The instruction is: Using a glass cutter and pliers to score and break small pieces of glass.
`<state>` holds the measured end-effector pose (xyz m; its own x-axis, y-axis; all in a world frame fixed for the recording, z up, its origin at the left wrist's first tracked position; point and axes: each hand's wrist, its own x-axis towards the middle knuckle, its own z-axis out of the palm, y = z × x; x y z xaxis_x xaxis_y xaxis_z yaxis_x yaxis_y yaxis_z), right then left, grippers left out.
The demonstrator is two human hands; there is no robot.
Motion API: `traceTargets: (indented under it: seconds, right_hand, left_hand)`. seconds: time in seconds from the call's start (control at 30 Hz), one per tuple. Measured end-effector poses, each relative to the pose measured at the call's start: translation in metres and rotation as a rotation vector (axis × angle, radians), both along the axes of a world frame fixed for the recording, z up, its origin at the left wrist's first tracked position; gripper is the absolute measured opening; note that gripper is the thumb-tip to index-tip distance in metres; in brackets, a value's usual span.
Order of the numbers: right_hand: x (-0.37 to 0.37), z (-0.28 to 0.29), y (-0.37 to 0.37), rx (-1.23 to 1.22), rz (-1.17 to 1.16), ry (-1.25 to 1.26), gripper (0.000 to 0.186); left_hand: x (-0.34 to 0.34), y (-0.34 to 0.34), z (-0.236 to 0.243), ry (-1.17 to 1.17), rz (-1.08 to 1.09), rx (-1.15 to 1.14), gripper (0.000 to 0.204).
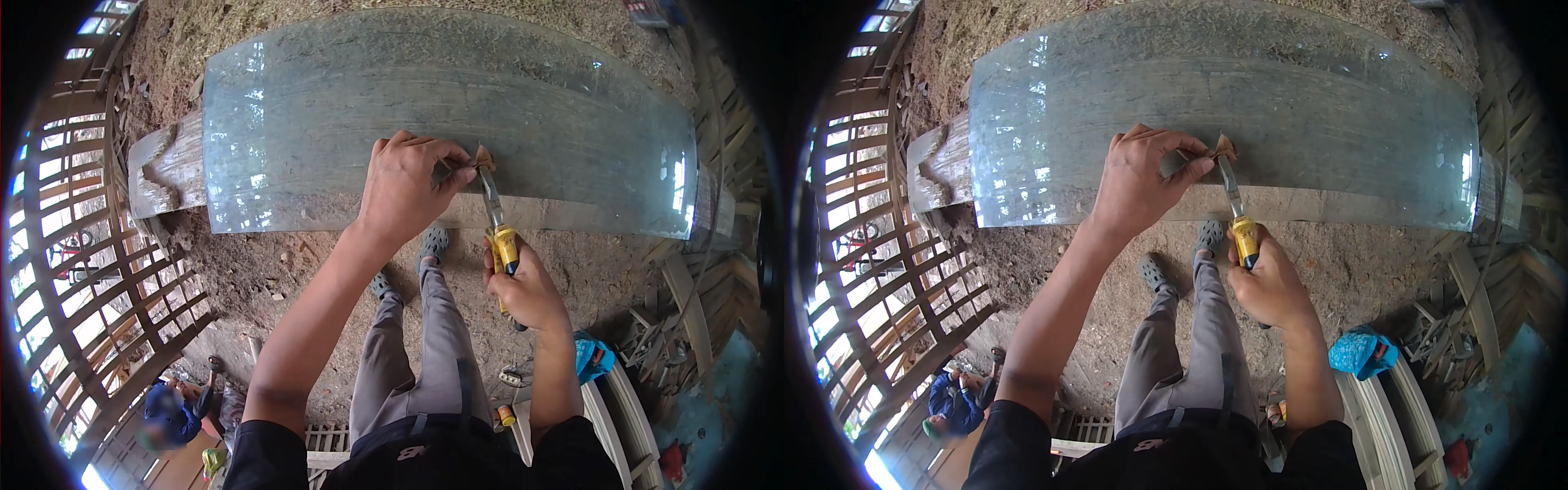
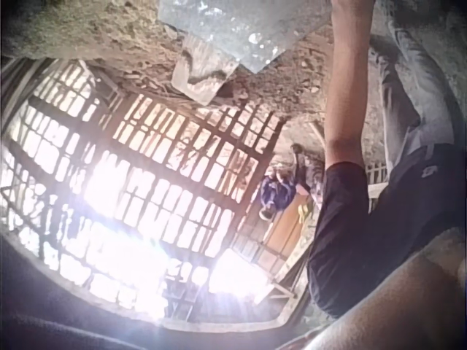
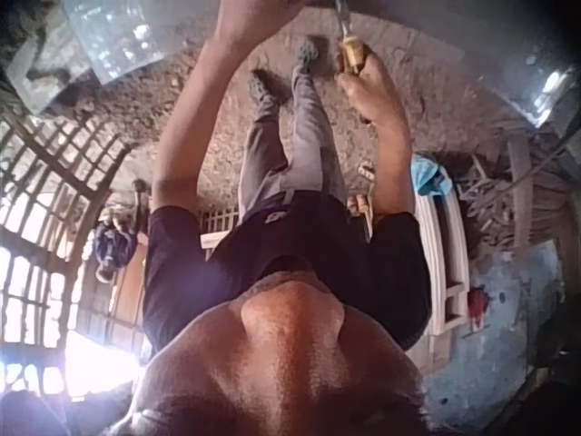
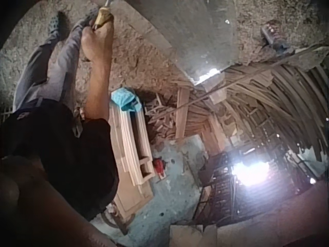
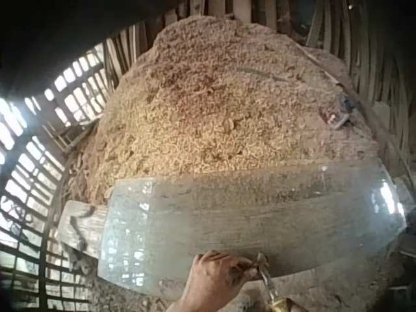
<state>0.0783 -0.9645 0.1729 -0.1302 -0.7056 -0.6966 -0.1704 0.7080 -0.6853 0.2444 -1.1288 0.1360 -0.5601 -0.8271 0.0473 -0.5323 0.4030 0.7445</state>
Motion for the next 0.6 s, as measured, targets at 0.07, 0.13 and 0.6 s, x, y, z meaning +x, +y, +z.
traceTargets:
  seconds: [0.07, 0.13, 0.6]
  right_hand:
    - [-0.001, 0.005, 0.001, 0.124, -0.171, -0.281, 0.058]
    - [-0.001, 0.007, 0.001, 0.082, -0.231, -0.364, 0.054]
    - [-0.002, 0.005, 0.04, 0.165, -0.16, -0.906, 0.074]
  left_hand:
    - [-0.004, 0.0, 0.001, 0.007, -0.012, -0.05, 0.021]
    - [-0.007, -0.002, 0.002, 0.001, -0.024, -0.084, 0.02]
    - [0.022, -0.077, 0.036, -0.034, -0.026, 0.357, 0.025]
